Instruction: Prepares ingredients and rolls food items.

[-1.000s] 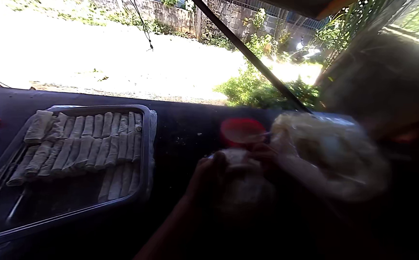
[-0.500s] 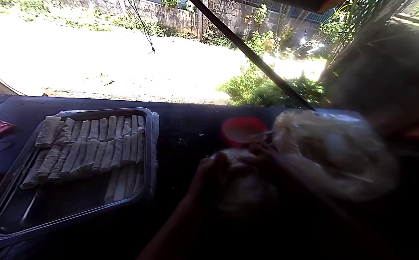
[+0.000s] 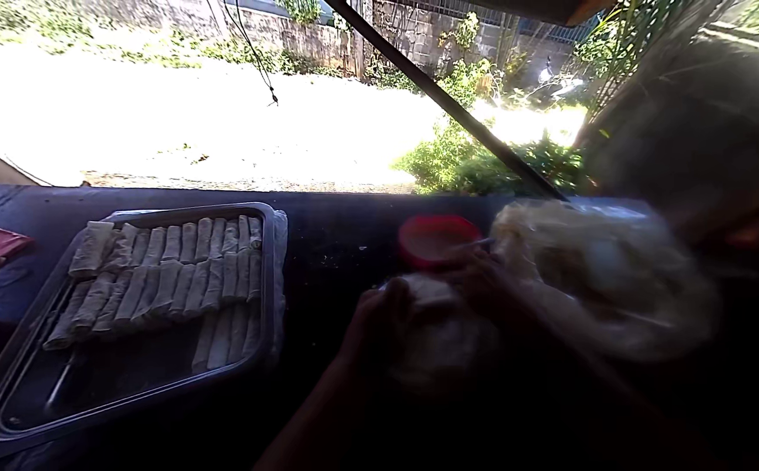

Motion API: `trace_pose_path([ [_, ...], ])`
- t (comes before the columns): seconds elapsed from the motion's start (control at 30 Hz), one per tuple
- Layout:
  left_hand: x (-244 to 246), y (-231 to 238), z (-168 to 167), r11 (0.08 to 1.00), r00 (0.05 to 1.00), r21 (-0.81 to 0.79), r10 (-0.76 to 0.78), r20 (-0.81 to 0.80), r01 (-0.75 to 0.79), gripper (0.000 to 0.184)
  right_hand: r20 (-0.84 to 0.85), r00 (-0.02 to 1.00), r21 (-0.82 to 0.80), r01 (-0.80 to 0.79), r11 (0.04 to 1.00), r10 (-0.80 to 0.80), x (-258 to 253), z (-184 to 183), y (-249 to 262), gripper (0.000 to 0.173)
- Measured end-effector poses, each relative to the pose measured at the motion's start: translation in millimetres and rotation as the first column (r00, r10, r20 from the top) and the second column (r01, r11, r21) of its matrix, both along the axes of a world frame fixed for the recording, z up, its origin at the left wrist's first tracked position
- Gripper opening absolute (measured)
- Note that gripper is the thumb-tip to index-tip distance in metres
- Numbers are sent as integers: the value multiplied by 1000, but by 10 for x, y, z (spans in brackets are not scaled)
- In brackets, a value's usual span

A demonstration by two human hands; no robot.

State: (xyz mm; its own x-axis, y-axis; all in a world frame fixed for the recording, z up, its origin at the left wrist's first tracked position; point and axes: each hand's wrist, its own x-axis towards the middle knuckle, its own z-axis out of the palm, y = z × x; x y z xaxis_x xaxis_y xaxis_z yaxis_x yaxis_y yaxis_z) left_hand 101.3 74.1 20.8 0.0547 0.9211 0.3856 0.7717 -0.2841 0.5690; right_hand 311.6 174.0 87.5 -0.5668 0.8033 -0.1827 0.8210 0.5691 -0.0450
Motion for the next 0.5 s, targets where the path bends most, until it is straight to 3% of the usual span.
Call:
trace_pose_path([
  [0.07,7,-15,28,1000,1000,-22,-1,-2,1,33,-75,996,98,54,994,-47,61,37,1,43],
  [0.17,1,-27,68,998,1000,-61,7,5,-6,35,-244,962,238,-62,969,122,107,49,-129,48],
  [0.23,-10,-15,46,999,1000,-43,3,4,-3,35,-172,969,150,-153,977,178,73,16,-184,54],
  [0.33,-2,-5,2,1000,1000,-9,-11,5,11,31,-20,1000,-11,4,1000,-5,87,-70,-72,42],
  [0.4,-4,-6,9,1000,1000,-7,-5,8,6,32,-96,992,61,92,994,-86,159,-77,-30,36],
  [0.5,-8,-31,55,999,1000,-42,16,21,-15,36,-274,956,236,-38,971,104,129,-35,-144,42],
])
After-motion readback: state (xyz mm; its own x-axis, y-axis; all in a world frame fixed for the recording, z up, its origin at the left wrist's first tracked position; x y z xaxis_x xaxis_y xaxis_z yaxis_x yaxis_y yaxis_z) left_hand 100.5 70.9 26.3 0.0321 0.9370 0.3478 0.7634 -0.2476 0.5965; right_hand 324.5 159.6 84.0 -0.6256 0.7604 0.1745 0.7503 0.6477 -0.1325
